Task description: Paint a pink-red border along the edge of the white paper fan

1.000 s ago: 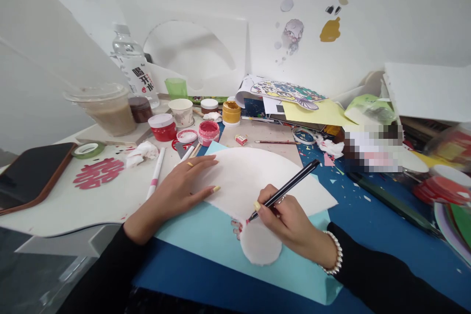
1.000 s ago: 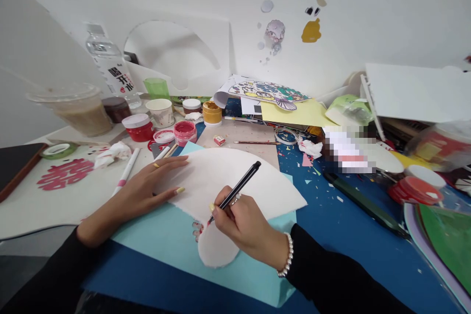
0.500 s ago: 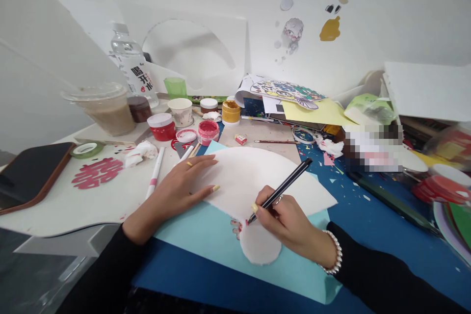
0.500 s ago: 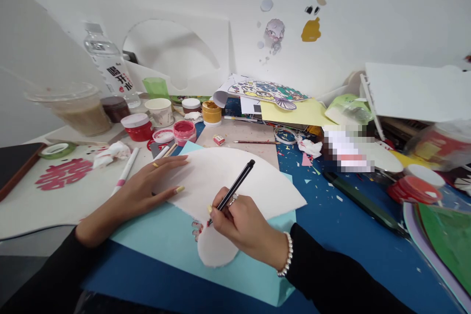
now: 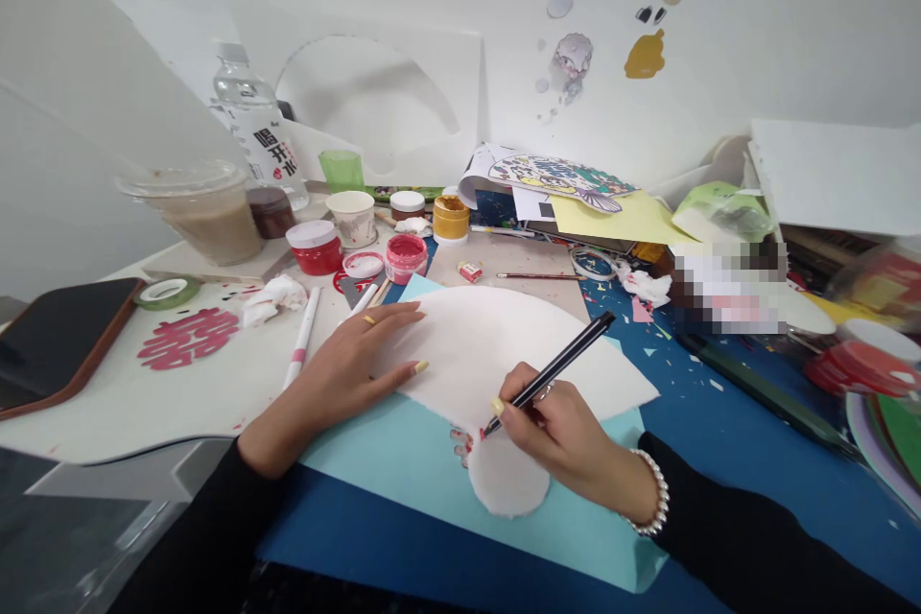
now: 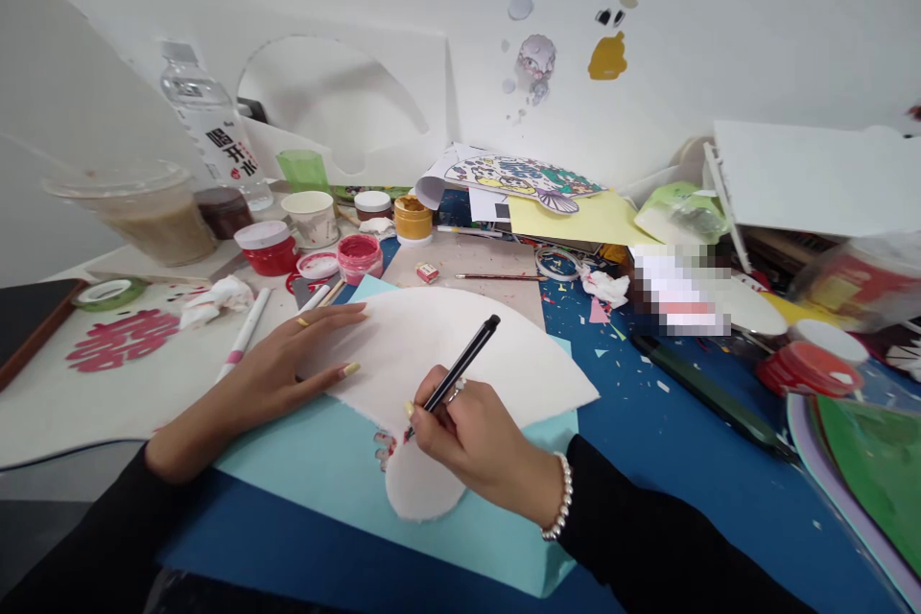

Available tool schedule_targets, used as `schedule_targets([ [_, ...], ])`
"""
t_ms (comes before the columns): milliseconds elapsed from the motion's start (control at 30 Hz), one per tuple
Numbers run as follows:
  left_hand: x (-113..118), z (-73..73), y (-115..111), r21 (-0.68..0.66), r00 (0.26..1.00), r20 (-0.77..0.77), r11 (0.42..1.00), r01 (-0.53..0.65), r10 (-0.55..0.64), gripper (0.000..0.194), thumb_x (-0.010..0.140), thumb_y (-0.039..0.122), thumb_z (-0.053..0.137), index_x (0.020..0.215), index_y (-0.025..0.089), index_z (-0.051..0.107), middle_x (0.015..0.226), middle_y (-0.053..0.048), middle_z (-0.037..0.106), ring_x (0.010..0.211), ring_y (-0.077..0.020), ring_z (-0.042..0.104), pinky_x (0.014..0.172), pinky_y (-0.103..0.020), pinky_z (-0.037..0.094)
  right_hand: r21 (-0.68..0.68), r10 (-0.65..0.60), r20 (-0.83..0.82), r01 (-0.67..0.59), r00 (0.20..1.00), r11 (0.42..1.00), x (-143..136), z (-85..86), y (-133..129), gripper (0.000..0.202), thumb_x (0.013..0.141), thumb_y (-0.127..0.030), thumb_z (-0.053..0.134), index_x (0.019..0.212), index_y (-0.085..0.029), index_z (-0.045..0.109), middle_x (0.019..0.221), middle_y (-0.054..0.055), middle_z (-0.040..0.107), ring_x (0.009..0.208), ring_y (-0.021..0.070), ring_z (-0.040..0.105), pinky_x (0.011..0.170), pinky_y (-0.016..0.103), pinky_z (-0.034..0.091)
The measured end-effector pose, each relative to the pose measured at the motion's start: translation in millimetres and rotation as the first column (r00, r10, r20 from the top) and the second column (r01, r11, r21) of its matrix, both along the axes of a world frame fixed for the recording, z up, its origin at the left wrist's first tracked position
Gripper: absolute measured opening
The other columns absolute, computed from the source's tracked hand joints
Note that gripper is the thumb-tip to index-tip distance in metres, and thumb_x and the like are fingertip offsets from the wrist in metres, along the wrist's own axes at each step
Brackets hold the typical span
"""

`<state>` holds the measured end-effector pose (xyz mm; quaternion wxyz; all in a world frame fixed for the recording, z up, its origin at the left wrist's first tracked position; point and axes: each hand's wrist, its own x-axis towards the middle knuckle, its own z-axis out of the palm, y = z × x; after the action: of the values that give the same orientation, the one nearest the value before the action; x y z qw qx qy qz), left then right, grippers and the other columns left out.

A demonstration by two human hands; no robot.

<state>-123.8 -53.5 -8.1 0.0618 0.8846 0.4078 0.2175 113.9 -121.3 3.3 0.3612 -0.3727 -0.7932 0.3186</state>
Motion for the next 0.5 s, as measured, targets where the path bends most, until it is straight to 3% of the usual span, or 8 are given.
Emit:
schedule_targets([
  [500, -0.6, -1.0, -0.2, 0.002, 1.0, 0.005, 1.0, 0.002, -0.002, 0.049, 0.079, 0.043, 0.047, 0.122, 0.021, 0.039, 0.127, -0.008, 0.044, 0.116, -0.023, 0.039, 0.097, -0.04, 0.032, -0.058, 0.042, -0.026, -0.044, 0.999, 0.997, 2.0, -1.1, -0.1, 0.015, 0.083, -0.025, 0.041, 0.07, -0.018, 0.044, 0.063, -0.003, 0.043, 0.051, 0.0067, 0.038, 0.048, 0.019, 0.03],
])
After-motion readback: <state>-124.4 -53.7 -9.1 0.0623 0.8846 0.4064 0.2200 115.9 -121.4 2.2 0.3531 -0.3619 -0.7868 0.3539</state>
